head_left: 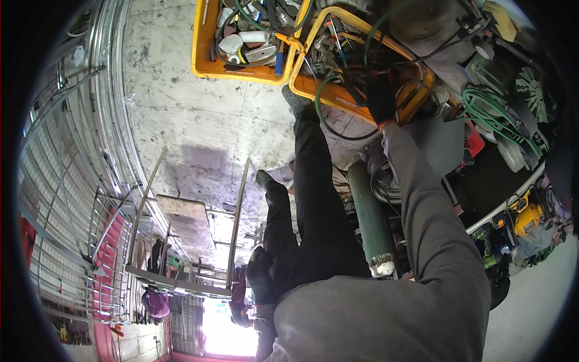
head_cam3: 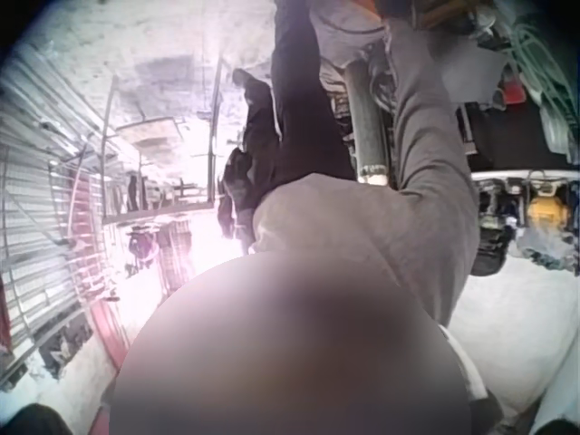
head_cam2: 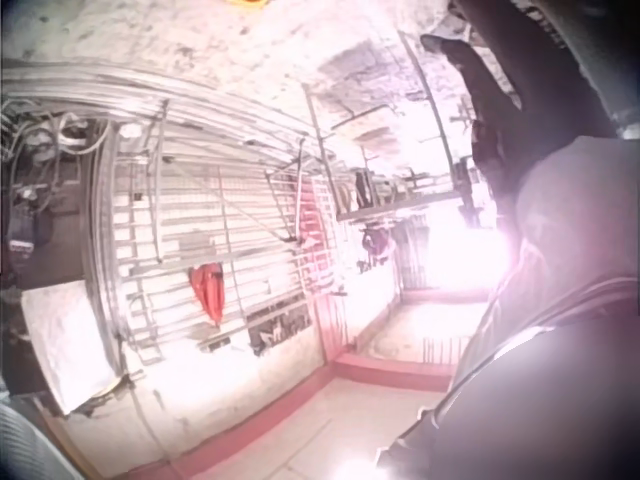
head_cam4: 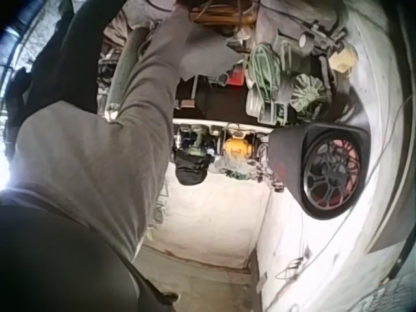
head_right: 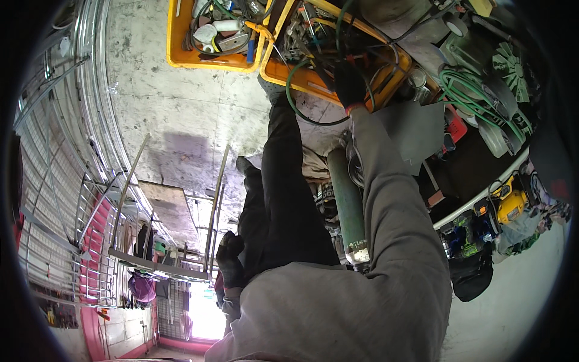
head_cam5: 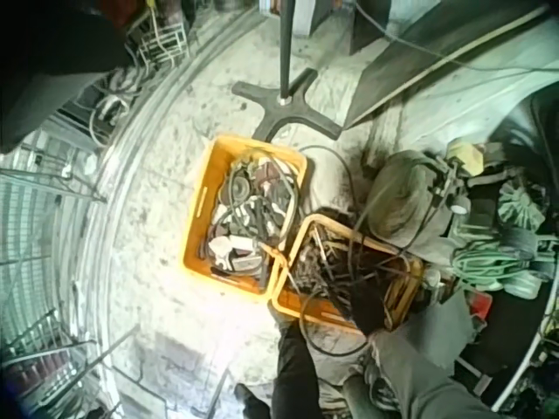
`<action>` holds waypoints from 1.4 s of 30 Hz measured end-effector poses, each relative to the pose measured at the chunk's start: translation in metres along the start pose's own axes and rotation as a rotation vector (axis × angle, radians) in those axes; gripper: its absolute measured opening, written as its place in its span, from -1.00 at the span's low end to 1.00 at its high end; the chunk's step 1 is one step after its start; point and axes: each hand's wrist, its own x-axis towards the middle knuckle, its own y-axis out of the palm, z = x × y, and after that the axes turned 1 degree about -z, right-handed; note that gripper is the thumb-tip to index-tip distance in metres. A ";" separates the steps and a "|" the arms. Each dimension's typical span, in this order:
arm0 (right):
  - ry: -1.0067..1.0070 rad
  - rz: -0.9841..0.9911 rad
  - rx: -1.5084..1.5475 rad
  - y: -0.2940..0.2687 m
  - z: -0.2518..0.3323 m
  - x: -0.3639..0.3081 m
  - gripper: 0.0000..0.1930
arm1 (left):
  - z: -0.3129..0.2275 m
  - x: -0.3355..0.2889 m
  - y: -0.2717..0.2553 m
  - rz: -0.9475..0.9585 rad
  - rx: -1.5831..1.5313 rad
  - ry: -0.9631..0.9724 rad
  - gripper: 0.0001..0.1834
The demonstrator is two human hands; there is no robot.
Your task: The person smooths the edges of a metal tube with a file, bracing the tube by hand on a workbench.
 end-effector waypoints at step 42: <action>-0.511 1.038 1.562 -0.538 0.356 -0.132 -0.61 | 0.048 -0.146 -0.075 -0.811 -1.087 0.082 -0.61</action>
